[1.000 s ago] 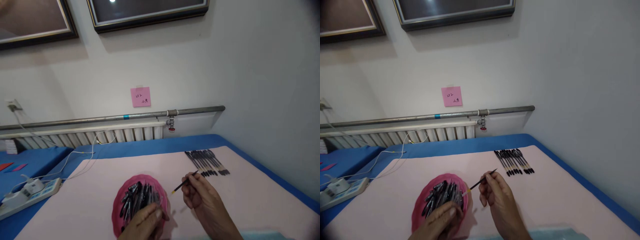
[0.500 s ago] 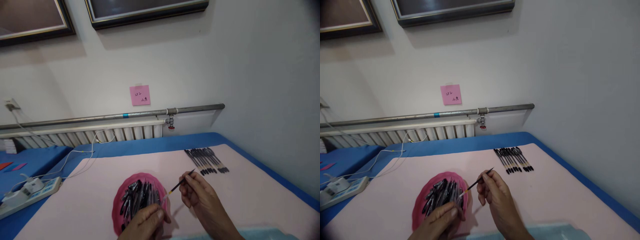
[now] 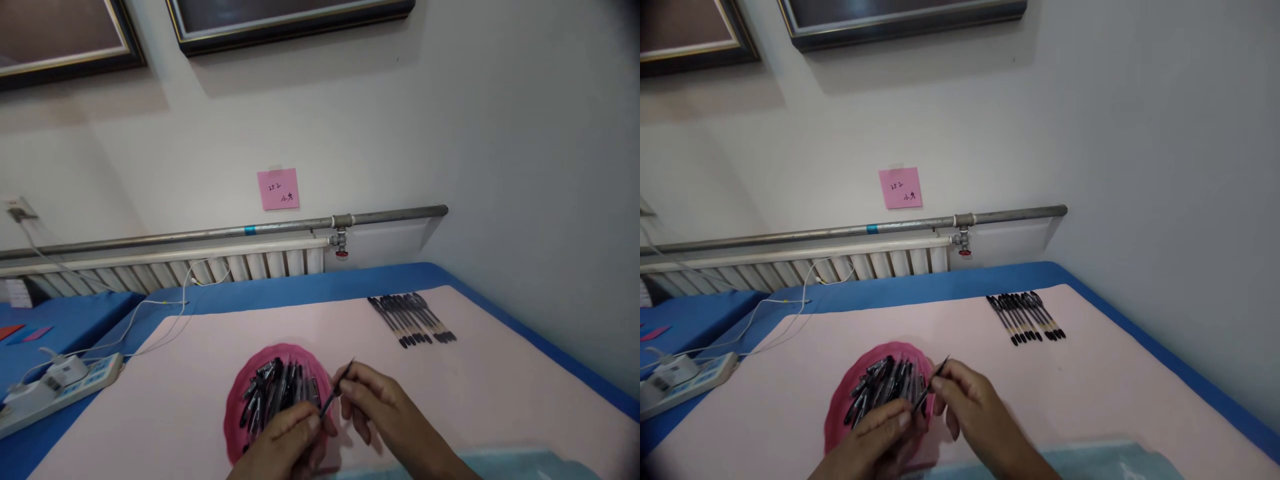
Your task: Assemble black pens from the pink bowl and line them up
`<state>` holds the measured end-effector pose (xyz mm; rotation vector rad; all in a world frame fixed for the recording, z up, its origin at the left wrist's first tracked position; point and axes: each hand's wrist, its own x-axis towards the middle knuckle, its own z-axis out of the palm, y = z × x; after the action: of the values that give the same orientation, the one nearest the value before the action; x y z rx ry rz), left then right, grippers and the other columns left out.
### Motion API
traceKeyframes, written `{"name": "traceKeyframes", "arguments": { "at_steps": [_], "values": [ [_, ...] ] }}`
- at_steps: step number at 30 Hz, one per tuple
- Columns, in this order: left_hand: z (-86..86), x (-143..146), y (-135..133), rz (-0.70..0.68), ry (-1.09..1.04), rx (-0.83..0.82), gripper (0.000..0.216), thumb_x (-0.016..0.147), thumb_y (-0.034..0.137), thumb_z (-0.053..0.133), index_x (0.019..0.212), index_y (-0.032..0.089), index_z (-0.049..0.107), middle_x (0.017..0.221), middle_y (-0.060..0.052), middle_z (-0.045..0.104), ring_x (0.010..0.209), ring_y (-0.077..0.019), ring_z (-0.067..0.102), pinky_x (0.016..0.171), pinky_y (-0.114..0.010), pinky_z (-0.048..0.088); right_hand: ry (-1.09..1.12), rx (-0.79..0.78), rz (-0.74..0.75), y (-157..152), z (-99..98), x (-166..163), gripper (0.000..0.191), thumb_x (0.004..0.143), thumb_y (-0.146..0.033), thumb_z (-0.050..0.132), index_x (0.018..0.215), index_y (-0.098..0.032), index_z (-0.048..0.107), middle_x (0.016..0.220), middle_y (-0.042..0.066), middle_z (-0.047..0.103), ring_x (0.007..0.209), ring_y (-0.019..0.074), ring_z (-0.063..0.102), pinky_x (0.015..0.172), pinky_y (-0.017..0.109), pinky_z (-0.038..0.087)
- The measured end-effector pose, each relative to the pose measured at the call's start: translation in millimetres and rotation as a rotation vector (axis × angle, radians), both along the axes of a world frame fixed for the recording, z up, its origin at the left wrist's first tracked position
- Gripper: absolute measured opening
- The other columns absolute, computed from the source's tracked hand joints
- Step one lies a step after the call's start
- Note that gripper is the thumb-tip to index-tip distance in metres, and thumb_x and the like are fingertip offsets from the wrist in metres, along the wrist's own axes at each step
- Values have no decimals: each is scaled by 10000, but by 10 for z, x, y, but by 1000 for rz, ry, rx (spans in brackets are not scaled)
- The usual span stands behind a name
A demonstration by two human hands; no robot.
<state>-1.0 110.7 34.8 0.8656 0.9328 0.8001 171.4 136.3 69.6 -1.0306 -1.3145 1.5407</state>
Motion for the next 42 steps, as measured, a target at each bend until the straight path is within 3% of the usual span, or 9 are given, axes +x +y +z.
{"name": "traceKeyframes", "arguments": {
  "at_steps": [5,9,12,18,21,25,29,34,42],
  "values": [
    [87,-36,44,125,-273,-78,232,744,352,639,811,131,617,574,3,552,484,-66,495,457,-178,328,-57,-2,-156,34,-47,4,315,786,-405,514,1012,-191,561,649,-36,567,380,63,430,351,194,295],
    [183,-226,139,260,-357,-14,252,794,348,578,891,117,608,715,-65,645,597,-126,598,559,-237,427,-154,-4,-139,71,-133,28,225,786,-371,496,863,-188,604,610,-37,541,396,71,432,363,198,300],
    [188,-302,177,327,-359,46,213,789,308,592,887,122,621,893,-115,683,851,-198,635,727,-296,460,-223,35,-41,28,-135,-39,184,788,-344,494,784,-204,612,587,-45,519,416,76,423,388,199,313],
    [168,-66,56,167,-289,184,202,742,218,641,921,127,668,970,-101,680,918,-215,617,854,-336,416,-114,65,115,-109,-89,-279,118,717,-301,621,801,-219,619,694,-23,592,610,122,514,544,220,398],
    [282,-111,5,95,-182,273,302,758,244,620,1038,134,651,1023,-112,665,983,-224,588,876,-334,404,3,-18,178,-158,-67,-358,121,737,-315,613,786,-209,583,625,-49,544,492,82,432,473,204,346],
    [463,-549,45,271,-52,372,439,762,320,601,1184,207,552,1166,-108,595,1020,-220,556,820,-331,436,0,-42,89,-168,250,-427,171,724,-338,638,715,-187,557,538,-73,479,434,63,374,413,185,280],
    [488,-949,122,521,407,396,207,754,327,555,834,149,622,761,-30,621,679,-132,543,633,-251,418,65,170,-38,-106,671,-536,181,751,-356,627,799,-185,592,574,-50,539,470,72,421,442,183,333],
    [357,-1030,141,361,923,439,139,724,237,462,740,175,585,693,-5,609,658,-144,535,600,-245,390,200,235,-162,-26,612,-679,196,782,-365,615,873,-191,609,662,-19,596,544,81,480,471,172,373],
    [260,-854,143,53,1247,524,224,592,81,450,614,192,644,678,-60,639,669,-194,549,603,-280,323,-10,237,-167,170,427,-540,173,794,-361,606,844,-196,610,602,-36,581,509,79,461,478,182,380]
  ]
}}
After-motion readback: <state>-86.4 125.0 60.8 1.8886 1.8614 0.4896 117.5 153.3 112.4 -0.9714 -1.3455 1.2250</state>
